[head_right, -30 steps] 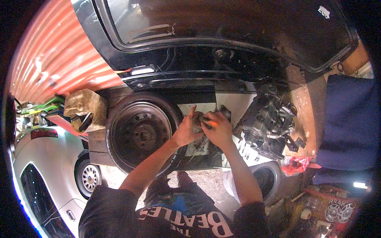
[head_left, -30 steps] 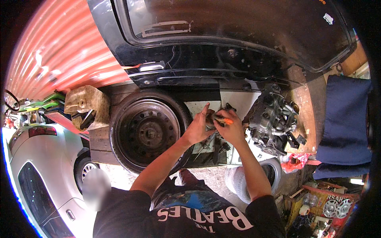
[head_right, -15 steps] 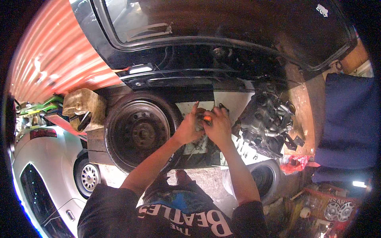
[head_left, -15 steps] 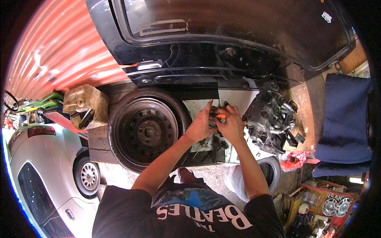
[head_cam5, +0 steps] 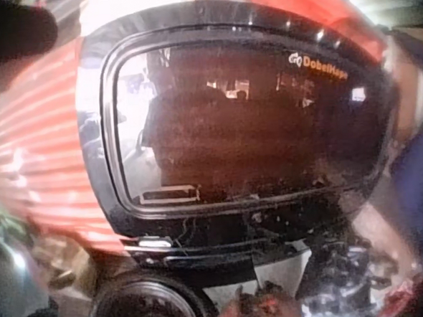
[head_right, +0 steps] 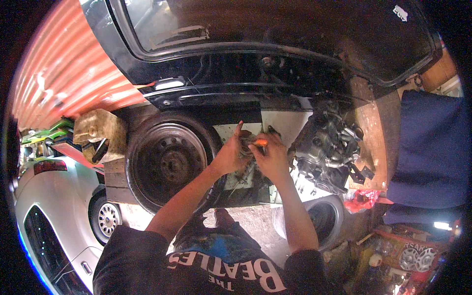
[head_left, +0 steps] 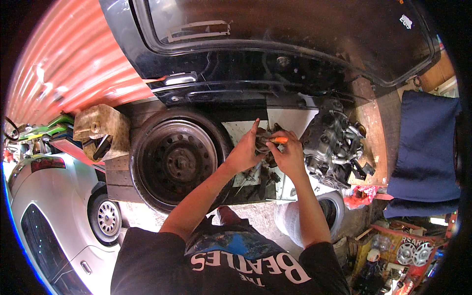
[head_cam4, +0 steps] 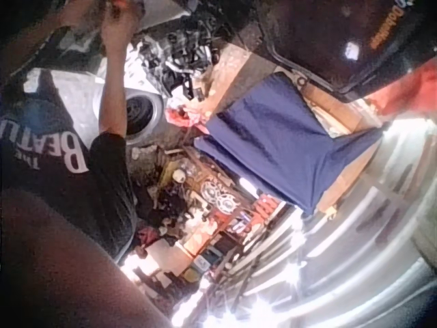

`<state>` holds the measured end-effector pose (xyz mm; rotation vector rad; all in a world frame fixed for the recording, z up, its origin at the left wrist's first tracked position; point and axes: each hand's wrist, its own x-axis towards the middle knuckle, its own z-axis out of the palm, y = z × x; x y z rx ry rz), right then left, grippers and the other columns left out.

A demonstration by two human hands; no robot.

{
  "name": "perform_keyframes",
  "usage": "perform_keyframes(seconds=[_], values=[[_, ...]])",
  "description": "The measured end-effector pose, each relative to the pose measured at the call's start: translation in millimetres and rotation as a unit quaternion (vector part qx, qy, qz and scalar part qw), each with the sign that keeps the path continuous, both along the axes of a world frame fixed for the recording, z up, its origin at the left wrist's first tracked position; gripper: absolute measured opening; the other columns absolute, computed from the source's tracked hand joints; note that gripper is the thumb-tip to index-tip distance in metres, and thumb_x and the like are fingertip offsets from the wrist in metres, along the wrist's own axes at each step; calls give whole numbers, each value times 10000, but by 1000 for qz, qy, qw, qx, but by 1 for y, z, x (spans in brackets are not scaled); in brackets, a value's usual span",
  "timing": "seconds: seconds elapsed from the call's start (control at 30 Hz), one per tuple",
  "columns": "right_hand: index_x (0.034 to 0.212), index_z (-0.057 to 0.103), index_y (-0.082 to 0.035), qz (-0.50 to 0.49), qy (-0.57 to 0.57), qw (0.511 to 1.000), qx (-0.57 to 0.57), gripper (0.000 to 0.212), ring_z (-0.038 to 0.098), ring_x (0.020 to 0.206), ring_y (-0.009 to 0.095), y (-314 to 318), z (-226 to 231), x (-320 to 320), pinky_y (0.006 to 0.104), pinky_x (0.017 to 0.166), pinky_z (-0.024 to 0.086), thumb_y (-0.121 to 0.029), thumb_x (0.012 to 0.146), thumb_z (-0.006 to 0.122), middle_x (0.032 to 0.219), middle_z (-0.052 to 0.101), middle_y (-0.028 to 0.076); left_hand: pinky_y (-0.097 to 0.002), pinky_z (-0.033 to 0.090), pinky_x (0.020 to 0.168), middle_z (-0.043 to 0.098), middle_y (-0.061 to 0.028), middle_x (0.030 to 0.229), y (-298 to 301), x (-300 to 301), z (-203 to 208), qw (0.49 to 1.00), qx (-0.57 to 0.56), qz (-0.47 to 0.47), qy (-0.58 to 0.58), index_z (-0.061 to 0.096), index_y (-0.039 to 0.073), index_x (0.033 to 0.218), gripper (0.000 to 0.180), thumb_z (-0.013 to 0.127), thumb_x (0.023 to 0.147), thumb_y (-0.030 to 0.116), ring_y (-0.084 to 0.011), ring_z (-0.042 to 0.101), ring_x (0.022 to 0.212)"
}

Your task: The person paints a car wheel rim black using a small brush. They repeatedly dip the brush into a container and apply paint to the rim's inner and outer surfaces while rotating the rim by hand.

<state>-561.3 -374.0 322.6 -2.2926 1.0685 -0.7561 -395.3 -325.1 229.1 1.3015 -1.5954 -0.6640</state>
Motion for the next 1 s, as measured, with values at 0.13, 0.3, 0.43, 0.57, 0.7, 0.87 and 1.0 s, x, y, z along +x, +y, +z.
perform_keyframes(seconds=[0.13,0.3,0.43,0.57,0.7,0.87,1.0], values=[[1042,666,-39,38,33,998,-48,237,668,975,418,7,6,-5,499,874,524,-214,902,744,994,706,166,-454,484,1069,536,-253,1383,6,-4,6,1000,0,-14,22,1,-6,1627,1211,833,747,19,-422,570,1250],[1084,685,-58,37,28,998,30,250,684,950,415,18,14,-3,478,822,545,-230,910,735,1022,705,162,-438,489,1072,526,-259,1385,14,-2,7,998,27,4,56,-49,14,1629,1223,821,770,11,-416,576,1272],[1096,694,-73,45,40,995,77,267,694,954,397,17,19,-8,477,818,548,-250,903,747,1028,706,165,-434,485,1076,516,-264,1393,18,-4,1,999,10,22,31,-69,22,1629,1228,816,779,8,-417,578,1270],[1058,701,-22,42,23,999,-17,239,704,888,382,20,17,-12,423,779,556,-143,870,784,979,706,165,-433,486,1072,510,-258,1403,19,-4,0,999,-1,9,50,-70,16,1628,1228,816,778,11,-427,580,1259],[1069,705,-93,47,51,997,27,219,696,918,389,28,20,-12,462,809,556,-210,892,756,1020,705,161,-429,469,1085,515,-249,1397,28,-4,4,999,8,15,50,-56,5,1629,1226,809,760,-6,-422,558,1276],[1000,725,-80,33,5,999,31,173,709,901,349,28,19,-11,447,812,556,-159,856,781,976,721,128,-444,443,1105,508,-273,1390,28,-6,1,998,2,15,63,-56,-15,1623,1206,800,773,3,-434,531,1292],[998,694,-42,38,-23,999,29,201,711,870,303,28,14,-7,394,775,551,-104,829,784,943,708,122,-442,431,1116,504,-292,1383,32,-1,3,998,17,23,61,-43,-13,1625,1175,789,796,30,-445,528,1291]])
